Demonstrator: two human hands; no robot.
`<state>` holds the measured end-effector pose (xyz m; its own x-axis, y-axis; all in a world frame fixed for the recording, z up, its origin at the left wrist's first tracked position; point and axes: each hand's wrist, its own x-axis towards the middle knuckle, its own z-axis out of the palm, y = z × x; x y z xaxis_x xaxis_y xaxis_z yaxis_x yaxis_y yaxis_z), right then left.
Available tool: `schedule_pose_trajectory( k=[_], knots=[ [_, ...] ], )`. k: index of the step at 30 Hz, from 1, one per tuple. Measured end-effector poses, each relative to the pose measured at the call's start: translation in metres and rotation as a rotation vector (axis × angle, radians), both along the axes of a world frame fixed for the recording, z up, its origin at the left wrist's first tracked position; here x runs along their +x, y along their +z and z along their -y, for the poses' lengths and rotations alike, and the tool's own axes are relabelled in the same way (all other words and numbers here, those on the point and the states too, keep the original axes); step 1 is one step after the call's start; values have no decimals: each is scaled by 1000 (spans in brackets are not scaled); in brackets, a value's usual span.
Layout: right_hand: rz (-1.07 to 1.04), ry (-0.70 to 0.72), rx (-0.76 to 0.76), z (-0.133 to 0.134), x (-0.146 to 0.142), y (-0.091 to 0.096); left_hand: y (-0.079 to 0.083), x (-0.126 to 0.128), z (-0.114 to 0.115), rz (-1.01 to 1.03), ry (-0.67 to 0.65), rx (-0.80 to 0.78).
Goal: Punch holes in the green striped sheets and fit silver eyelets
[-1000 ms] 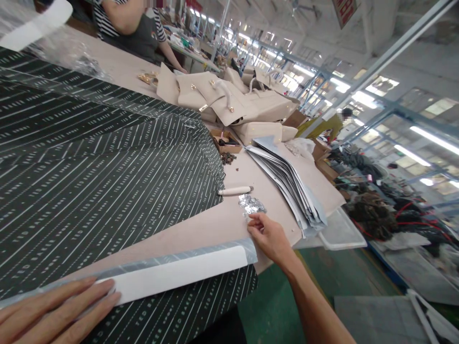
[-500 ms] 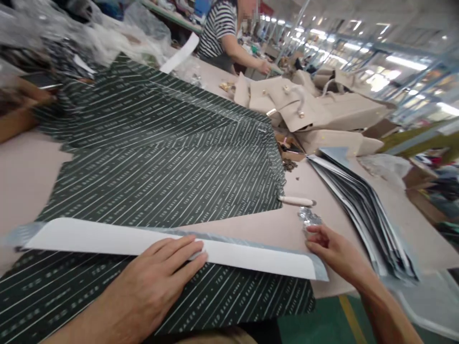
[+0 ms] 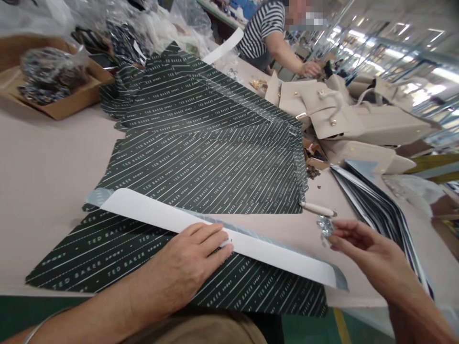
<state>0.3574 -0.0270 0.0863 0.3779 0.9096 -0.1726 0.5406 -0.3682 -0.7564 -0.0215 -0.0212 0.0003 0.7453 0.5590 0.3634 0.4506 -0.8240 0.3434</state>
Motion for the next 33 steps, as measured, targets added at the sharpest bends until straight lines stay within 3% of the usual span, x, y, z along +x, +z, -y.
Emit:
schedule_pose_trajectory(
  k=[3, 6, 8, 11, 15, 22, 26, 29, 31, 33],
  knots=[
    [-118, 237, 29, -9, -64, 8, 3, -1, -1, -8, -10, 1],
    [-244, 453, -37, -17, -123, -7, 7, -1, -1, -14, -21, 2],
    [-302, 530, -67, -20, -149, -23, 7, -1, -1, -19, -27, 3],
    [-320, 556, -89, -22, -164, -44, 5, -1, 0, -26, -27, -2],
    [-273, 547, -131, -22, -166, -50, 3, -1, 0, -29, -27, -17],
    [-72, 592, -128, -25, -175, -43, 3, -1, 2, -60, -32, -6],
    [-85, 638, -142, -25, -175, -38, 5, -2, 1, -91, -30, -8],
    [-68, 661, -118, -34, -157, -35, 5, -2, 1, -52, -10, 32],
    [122, 544, -27, -46, -130, -36, -3, -3, 3, -4, 25, 91],
    [382, 370, 91, -60, -92, -38, -22, -2, 5, 36, 37, 168]
  ],
)
